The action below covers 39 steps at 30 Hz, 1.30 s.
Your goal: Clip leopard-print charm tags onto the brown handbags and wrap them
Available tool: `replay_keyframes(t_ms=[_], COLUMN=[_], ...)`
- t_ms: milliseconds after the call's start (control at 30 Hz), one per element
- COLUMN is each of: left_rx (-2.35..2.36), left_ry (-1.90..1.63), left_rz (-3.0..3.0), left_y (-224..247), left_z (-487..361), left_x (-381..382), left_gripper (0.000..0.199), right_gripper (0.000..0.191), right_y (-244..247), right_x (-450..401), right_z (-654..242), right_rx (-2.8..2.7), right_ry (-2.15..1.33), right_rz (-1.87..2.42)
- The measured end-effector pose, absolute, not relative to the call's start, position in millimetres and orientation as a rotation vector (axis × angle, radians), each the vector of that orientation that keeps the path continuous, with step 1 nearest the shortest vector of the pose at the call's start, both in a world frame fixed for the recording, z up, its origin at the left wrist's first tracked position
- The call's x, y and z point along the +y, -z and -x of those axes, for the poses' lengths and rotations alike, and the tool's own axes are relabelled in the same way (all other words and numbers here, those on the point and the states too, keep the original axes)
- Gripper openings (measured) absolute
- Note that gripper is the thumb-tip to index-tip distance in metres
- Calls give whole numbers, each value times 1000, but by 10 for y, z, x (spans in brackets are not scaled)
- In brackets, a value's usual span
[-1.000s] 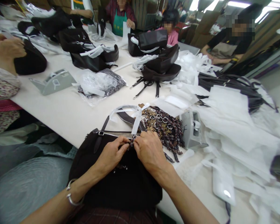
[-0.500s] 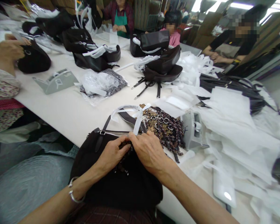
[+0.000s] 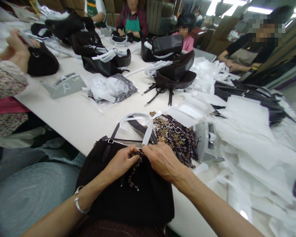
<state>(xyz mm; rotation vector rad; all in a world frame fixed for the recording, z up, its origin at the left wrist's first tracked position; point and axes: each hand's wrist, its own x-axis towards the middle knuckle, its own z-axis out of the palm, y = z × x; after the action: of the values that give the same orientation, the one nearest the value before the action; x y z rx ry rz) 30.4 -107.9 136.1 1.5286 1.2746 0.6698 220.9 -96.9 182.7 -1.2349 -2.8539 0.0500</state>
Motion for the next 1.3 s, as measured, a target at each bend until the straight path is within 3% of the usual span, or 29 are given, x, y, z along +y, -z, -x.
replay_keyframes(t_ms=[167,400,900,1300], left_rx=[1060,1029,1123,1070], left_ry=[-687,-743,-732,-714], left_rz=[-1316,-1093,-935,-873], left_y=[-1280,-1163,-1081,-1093], left_z=[-336,-411,-428,-443], left_x=[-1012,-1003,-1006,-973], left_gripper=[18,14,20,13], right_gripper=[17,17,13,15], right_y=[-1664,-1557,-1620,-1773], right_x=[-1083,-1152,-1124,-876], right_z=[-2349,-2343,-2281,-2269], right_rx=[-2604,-2400,-2121,-2205], right_ry=[-89,-47,-551,-729], right_rz=[1219,1229,1514,1545])
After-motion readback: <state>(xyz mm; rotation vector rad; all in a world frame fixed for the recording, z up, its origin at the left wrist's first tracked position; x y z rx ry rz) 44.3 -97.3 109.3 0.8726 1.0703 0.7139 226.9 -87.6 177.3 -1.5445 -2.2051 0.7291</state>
